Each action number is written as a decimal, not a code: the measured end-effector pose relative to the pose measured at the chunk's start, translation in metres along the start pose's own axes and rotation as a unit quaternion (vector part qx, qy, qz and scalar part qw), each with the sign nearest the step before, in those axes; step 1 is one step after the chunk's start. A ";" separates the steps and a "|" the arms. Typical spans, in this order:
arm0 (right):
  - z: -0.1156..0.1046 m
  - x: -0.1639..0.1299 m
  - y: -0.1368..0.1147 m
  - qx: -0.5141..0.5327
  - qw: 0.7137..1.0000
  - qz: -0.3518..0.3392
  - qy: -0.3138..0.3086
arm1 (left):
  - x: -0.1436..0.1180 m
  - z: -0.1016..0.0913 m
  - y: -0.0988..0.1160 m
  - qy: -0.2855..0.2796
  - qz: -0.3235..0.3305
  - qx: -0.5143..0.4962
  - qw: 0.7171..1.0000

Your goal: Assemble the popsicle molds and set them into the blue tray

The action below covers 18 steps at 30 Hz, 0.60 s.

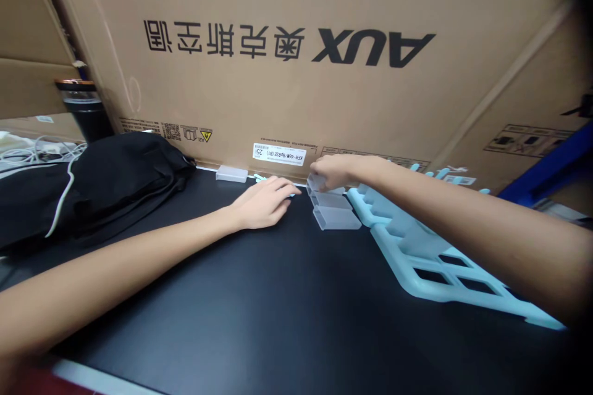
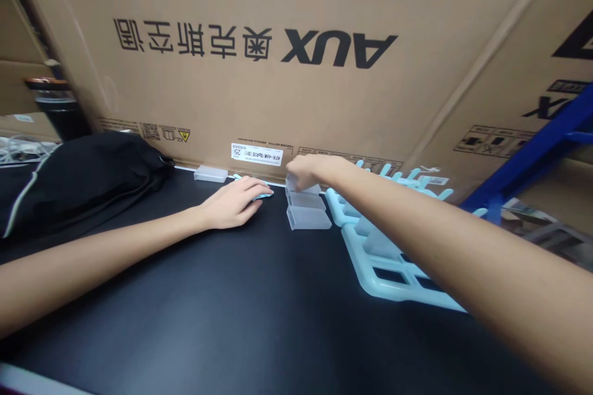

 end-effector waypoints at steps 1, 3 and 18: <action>-0.003 -0.001 -0.002 -0.022 1.000 0.004 -0.012 | 0.010 0.004 0.003 -0.001 0.014 -0.006 1.000; -0.014 -0.012 -0.005 -0.055 0.998 0.012 -0.027 | 0.029 0.014 0.009 -0.009 0.040 -0.008 0.999; 0.125 -0.227 -0.005 0.252 0.770 0.359 0.464 | 0.049 0.032 0.011 -0.038 0.073 -0.065 0.995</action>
Point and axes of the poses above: each hand's wrist, its own x-axis towards the middle knuckle, its own z-axis out of the palm, y = z × x, the point moved 2 cm from there along x, towards the middle knuckle, and after that the axes turned 10 degrees about -y, right-handed, at the moved point
